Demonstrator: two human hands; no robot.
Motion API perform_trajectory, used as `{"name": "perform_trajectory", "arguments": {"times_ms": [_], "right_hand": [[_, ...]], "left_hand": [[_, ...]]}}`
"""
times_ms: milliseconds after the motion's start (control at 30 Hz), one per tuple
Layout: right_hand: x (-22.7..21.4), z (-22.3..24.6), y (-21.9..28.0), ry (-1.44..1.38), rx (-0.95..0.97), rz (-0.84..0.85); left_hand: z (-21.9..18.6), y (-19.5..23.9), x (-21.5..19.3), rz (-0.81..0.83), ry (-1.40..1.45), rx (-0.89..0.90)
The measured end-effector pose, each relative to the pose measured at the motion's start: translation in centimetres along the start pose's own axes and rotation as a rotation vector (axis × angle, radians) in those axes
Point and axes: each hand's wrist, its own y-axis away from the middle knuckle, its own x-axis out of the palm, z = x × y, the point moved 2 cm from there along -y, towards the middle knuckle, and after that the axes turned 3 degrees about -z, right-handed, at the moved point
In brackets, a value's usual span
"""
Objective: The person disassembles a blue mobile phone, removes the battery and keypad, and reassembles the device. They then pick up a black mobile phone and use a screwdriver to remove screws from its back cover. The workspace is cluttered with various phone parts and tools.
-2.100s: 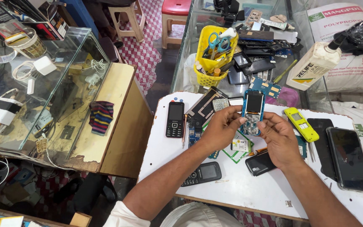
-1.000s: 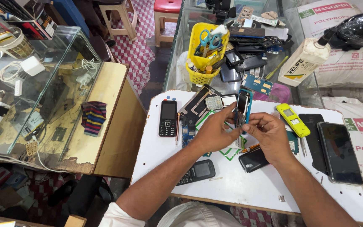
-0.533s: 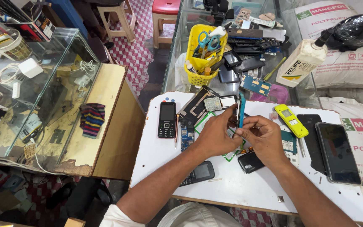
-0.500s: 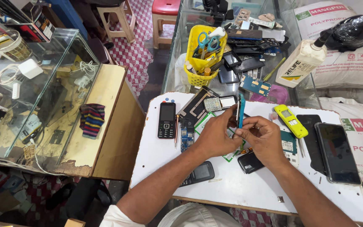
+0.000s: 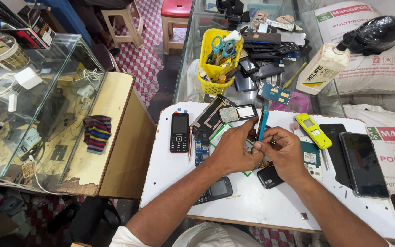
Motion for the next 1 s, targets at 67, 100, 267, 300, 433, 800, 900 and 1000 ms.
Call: {"name": "perform_trajectory", "arguments": {"times_ms": [67, 100, 267, 300, 433, 800, 900, 1000], "right_hand": [[-0.2, -0.1, 0.0, -0.08, 0.031, 0.021], [-0.2, -0.2, -0.1, -0.122, 0.044, 0.03], [-0.4, -0.6, -0.1, -0.192, 0.079, 0.05], [-0.4, -0.7, -0.1, -0.189, 0.082, 0.05], [-0.3, -1.1, -0.2, -0.206, 0.091, 0.05], [-0.2, -0.3, 0.0, -0.055, 0.018, 0.047], [0.2, 1.0, 0.4, 0.127, -0.168, 0.024], [0.4, 2.6, 0.8, 0.165, -0.364, -0.008]], "left_hand": [[-0.1, 0.0, 0.1, -0.011, 0.003, 0.027], [-0.1, 0.0, 0.0, -0.015, 0.002, 0.042], [-0.3, -0.1, -0.1, 0.02, -0.008, 0.013], [-0.4, 0.0, -0.2, 0.018, -0.02, 0.015], [-0.8, 0.0, -0.3, 0.026, -0.059, 0.059], [0.7, 0.0, -0.6, 0.033, 0.035, 0.009], [2.1, -0.3, -0.3, 0.088, 0.24, -0.007], [3.2, -0.7, 0.2, 0.148, 0.578, -0.006]]}}
